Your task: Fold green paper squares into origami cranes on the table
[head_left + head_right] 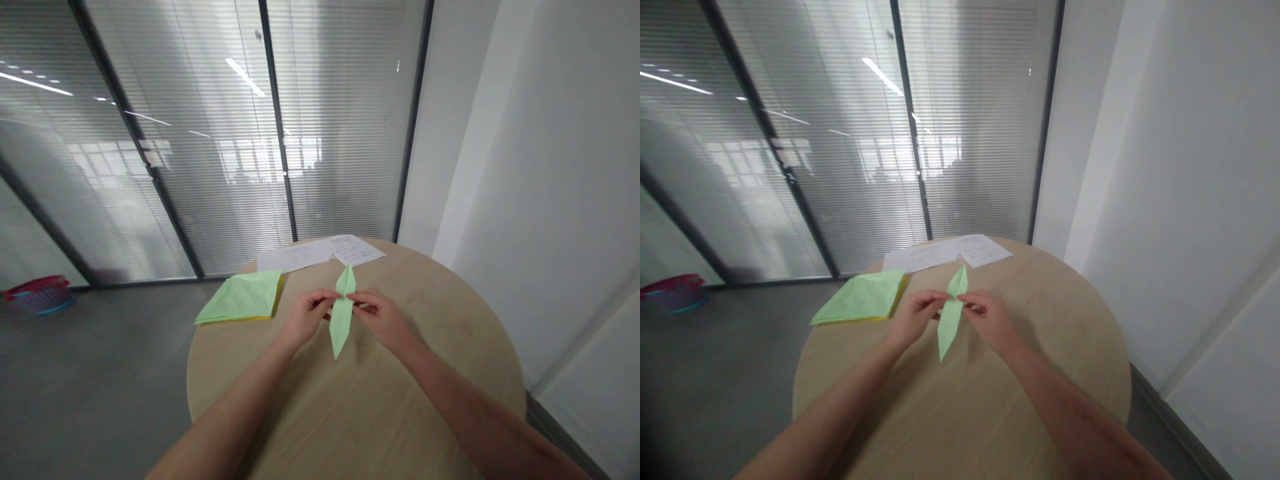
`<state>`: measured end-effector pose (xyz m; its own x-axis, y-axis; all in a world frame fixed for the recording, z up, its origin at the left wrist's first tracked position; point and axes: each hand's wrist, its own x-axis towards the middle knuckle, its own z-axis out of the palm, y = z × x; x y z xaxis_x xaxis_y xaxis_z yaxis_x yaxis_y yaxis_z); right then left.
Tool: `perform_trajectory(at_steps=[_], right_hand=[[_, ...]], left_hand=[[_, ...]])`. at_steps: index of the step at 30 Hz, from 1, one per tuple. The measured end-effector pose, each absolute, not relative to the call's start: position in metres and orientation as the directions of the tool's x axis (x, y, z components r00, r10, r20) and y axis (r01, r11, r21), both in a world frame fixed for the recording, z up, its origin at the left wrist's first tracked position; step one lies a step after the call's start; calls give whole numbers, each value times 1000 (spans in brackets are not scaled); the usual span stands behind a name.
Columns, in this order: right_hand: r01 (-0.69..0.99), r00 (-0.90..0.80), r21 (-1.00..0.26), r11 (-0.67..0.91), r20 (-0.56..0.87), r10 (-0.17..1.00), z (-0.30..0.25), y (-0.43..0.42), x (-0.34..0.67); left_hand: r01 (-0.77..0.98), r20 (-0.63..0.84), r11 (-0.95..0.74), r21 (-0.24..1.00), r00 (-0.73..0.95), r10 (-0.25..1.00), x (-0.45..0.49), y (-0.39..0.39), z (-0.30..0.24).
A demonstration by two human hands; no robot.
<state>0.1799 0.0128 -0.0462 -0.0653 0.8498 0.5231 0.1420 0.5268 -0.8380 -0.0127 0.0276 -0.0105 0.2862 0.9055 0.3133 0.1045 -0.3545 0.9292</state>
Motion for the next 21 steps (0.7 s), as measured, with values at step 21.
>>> perform_trajectory(at_steps=[21], right_hand=[[54,-70,-916,398,394,916,-35,8,177]], left_hand=[[140,414,-469,872,300,860,-12,27,-15]])
